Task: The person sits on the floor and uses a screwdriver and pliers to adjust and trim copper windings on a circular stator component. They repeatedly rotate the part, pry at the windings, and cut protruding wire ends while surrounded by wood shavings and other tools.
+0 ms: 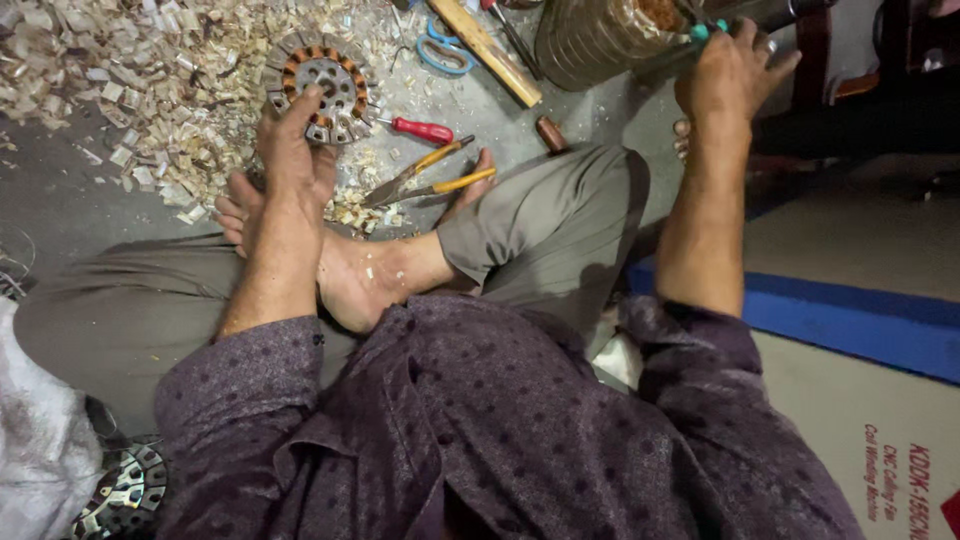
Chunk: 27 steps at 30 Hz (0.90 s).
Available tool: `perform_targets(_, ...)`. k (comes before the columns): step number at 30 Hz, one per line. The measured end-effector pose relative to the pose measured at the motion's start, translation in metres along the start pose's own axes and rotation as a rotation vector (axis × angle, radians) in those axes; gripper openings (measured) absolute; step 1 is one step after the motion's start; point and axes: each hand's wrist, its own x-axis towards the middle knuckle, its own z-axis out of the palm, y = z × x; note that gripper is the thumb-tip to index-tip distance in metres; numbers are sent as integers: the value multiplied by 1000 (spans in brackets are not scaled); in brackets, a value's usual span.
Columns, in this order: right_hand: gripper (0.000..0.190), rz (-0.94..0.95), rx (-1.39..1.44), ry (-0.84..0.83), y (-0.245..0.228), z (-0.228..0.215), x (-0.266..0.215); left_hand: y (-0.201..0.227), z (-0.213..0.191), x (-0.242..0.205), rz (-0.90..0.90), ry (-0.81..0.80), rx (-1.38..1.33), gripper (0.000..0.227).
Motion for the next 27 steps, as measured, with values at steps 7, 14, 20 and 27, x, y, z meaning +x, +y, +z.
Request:
perform_targets(7,23,-13,17,14,-8,2,-30,-12,-10,10,32,-1,-40,64)
perform_targets(14,30,217,200,-423,-11,-67,-16,-5,-1,4,52,-1,-45,67)
perform_targets(20,28,241,263,-405,-28,-125,-38,-3,-4,-5,-109,270,226,108)
perform_targets(27,28,-46,964,-345,-128,-143,-80,-16,-8,10,101,85,91,106)
